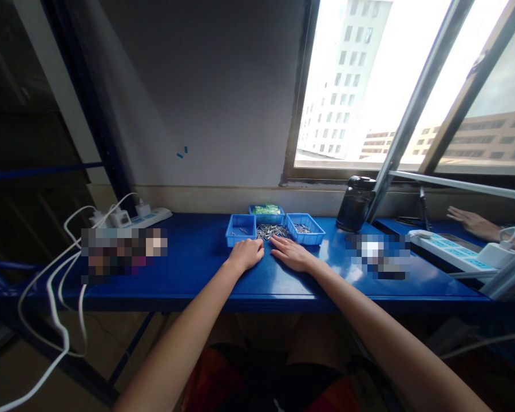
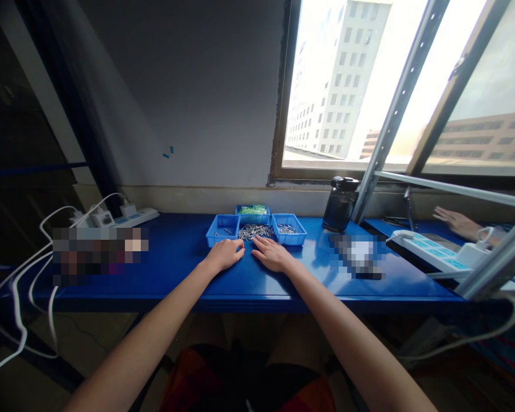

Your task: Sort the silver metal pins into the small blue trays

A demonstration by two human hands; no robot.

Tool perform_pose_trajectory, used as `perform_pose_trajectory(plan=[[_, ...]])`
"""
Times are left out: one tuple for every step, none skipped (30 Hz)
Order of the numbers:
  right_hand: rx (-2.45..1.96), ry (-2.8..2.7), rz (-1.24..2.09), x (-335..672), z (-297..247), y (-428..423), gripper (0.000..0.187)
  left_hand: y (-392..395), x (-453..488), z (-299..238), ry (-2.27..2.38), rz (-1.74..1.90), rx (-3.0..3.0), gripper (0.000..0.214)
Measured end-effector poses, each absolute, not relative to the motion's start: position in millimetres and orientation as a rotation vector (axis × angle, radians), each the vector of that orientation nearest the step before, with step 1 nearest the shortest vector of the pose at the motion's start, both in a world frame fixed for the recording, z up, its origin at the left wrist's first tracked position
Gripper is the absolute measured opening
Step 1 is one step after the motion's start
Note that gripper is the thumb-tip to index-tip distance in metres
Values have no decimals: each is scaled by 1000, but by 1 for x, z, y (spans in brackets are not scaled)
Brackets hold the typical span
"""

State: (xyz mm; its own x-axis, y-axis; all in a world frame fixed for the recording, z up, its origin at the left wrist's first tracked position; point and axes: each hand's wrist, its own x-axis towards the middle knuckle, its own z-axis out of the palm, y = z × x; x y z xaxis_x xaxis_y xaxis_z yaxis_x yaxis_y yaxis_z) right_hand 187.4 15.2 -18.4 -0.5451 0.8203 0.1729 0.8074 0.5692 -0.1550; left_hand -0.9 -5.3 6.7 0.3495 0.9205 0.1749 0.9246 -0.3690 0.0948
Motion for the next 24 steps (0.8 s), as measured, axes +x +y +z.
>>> perform_pose_trajectory(plan=[[-1363,-2576,79,187,-19,16,60,-5,-1,7,-1753,-312,-2564,26],[-1366,-2577,73,187,-19,17,60,-6,-1,7,-1747,-317,-2565,26],[-1368,-2577,68,188,-19,17,60,-6,-1,7,-1740,-323,-2568,26],[-1367,-2577,61,188,-20,18,60,-6,-1,8,-1735,-327,-2570,26],[-1366,-2572,52,188,-20,18,59,-6,-1,8,-1736,-326,-2571,26],[-1364,-2567,42,188,-21,18,58,-6,-1,8,-1735,-326,-2573,26],[-1361,-2562,30,187,-21,17,58,-7,-1,9,-1736,-323,-2576,26],[-1356,-2562,17,187,-20,17,57,-7,-1,9,-1736,-321,-2579,26],[-1350,-2562,2,187,-20,17,56,-7,-1,9,-1736,-321,-2580,26],[-1345,-2559,-17,186,-20,16,55,-8,-1,9,-1736,-322,-2579,26],[-1342,-2550,-38,185,-19,15,54,-8,-1,9,-1740,-321,-2575,26],[-1339,-2541,-58,184,-18,14,53,-8,0,9,-1747,-318,-2569,26],[-1334,-2532,-77,183,-18,14,51,-8,0,9,-1754,-315,-2563,26],[-1329,-2526,-94,183,-17,13,50,-8,0,8,-1756,-314,-2559,27],[-1323,-2525,-109,182,-17,13,49,-7,0,8,-1754,-314,-2558,27],[-1319,-2530,-123,182,-16,12,49,-7,0,8,-1747,-316,-2559,27],[-1320,-2534,-138,181,-16,12,49,-7,-1,7,-1741,-318,-2560,27],[-1327,-2540,-155,181,-15,12,49,-7,-1,7,-1742,-316,-2558,27],[-1337,-2546,-175,181,-14,12,49,-7,-1,8,-1749,-311,-2554,27],[-1349,-2553,-196,181,-13,12,49,-7,-1,8,-1762,-302,-2547,27],[-1357,-2565,-215,181,-11,12,50,-7,-1,8,-1779,-290,-2539,27],[-1363,-2574,-231,180,-9,13,49,-8,0,9,-1791,-281,-2533,27],[-1366,-2583,-243,179,-8,13,49,-8,0,10,-1798,-275,-2529,28],[-1371,-2586,-252,178,-6,13,48,-9,0,10,-1801,-271,-2527,28]])
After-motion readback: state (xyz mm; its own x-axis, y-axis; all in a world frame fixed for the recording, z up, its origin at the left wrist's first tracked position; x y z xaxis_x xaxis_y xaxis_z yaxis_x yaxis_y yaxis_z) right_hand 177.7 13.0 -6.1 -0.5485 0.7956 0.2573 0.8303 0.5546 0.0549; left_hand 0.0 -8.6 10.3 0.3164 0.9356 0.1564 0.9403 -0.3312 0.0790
